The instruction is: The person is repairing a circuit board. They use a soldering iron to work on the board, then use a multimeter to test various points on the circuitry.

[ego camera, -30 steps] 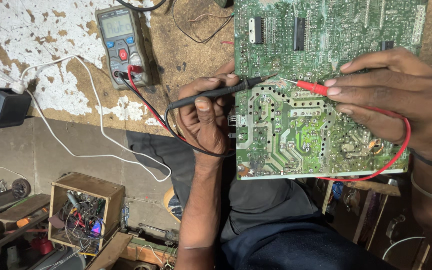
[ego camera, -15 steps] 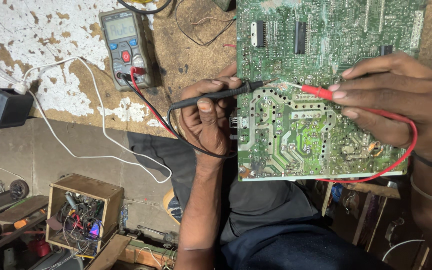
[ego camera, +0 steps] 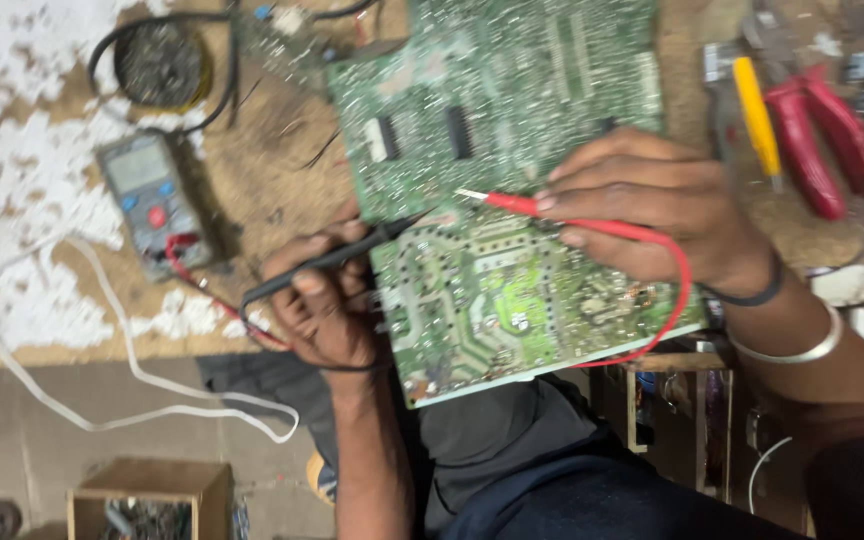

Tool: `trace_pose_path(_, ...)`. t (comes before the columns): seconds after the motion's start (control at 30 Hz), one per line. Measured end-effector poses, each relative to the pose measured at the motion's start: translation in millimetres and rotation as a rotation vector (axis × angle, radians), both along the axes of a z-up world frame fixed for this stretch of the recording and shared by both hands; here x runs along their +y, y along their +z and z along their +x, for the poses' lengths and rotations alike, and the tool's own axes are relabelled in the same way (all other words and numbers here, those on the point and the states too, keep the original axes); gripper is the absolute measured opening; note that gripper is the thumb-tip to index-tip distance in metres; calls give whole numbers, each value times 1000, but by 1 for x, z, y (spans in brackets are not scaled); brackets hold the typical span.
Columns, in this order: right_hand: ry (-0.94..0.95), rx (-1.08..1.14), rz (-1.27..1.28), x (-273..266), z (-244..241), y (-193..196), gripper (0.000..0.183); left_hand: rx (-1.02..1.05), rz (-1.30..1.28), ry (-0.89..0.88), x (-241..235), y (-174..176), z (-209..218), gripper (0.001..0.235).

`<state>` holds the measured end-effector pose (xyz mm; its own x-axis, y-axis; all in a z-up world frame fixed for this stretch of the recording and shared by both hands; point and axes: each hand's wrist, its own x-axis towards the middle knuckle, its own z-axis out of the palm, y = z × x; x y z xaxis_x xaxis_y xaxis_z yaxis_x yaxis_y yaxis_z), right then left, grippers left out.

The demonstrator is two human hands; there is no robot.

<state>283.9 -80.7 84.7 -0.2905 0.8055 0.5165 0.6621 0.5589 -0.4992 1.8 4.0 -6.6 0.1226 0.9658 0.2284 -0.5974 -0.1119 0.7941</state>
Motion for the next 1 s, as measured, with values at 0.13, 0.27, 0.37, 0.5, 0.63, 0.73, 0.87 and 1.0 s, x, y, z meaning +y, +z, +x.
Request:
trace_pose_path(0.13,-1,54,34,-1,0,1,22,40,34,25,2,-1,-1,36)
trace_pose_path(0.27,-9,96,52,0,0,5,25,112,103,48,3,2,-1,38)
trace_pose_path(0.37,-2,86,83,0,-1,5,25,162,98,58,1,3,-3,40)
trace_pose_path(0.5,-1,107,53,-2,0,7,25,180,103,56,3,5,-4,40)
trace_pose_path(0.63,-4,133,29,-4,-3,14,23,203,-19,102,1,10,-3,42)
trace_pose_path(0.73,-17,119,19,-4,-3,20,24,171,7,87,0,10,1,42)
trace_pose_path(0.87,-13,103,35,-2,-5,20,27,127,51,64,1,11,3,39)
trace_pose_path(1.0,-34,100,-5,-1,-7,21,30,70,59,40,1,10,4,35)
